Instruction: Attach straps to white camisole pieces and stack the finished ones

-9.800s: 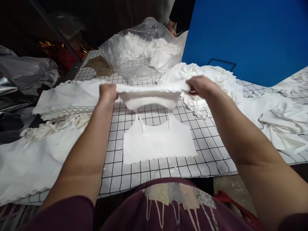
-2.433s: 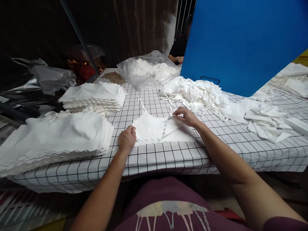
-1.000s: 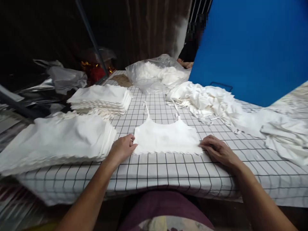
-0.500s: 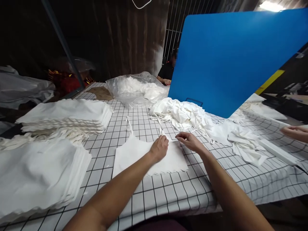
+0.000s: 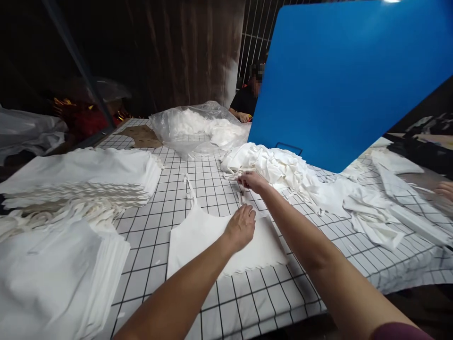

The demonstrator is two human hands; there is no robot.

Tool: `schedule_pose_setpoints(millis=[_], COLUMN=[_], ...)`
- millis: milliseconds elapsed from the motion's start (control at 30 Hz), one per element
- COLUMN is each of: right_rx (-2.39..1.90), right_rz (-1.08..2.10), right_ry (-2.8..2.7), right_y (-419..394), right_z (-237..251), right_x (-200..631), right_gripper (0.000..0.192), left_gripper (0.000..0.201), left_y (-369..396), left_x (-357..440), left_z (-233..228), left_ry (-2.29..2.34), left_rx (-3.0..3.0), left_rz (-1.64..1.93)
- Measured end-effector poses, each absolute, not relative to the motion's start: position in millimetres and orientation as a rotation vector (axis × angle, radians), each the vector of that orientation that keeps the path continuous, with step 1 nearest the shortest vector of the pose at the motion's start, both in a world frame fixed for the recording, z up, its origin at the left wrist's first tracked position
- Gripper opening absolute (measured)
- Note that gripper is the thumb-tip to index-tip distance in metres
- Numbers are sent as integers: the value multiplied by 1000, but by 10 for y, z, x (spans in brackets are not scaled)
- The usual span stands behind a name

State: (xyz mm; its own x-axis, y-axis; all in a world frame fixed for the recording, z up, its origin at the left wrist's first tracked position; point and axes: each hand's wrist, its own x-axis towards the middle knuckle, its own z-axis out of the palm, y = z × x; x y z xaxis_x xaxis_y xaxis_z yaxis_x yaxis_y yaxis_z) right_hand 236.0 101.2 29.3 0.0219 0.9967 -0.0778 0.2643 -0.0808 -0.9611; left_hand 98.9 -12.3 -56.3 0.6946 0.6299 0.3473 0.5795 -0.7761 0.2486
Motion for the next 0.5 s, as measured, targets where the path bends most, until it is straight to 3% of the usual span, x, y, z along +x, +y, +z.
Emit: schedule_pose_setpoints(millis=[100,267,367,500], right_rx=[-1295,-899,-1083,-1516], right_rz=[1075,1305,1391,1207], right_ry=[-1306,-1830,-1961,-1597], right_y=[706,-258,-628,-603], right_z=[690,1192,1102,649], right_x=[2527,2872,2983,3028], right_gripper=[23,51,58,54], left_gripper=[36,39,42,49], left_y=[-109,-120,-135,-145], left_x=[992,988,980,977], left_z=[-605,-563,-481,-401], left_ry=[987,970,979,988], left_rx=[2779,2761,2739,2715], left_rz=[606,617,549,457])
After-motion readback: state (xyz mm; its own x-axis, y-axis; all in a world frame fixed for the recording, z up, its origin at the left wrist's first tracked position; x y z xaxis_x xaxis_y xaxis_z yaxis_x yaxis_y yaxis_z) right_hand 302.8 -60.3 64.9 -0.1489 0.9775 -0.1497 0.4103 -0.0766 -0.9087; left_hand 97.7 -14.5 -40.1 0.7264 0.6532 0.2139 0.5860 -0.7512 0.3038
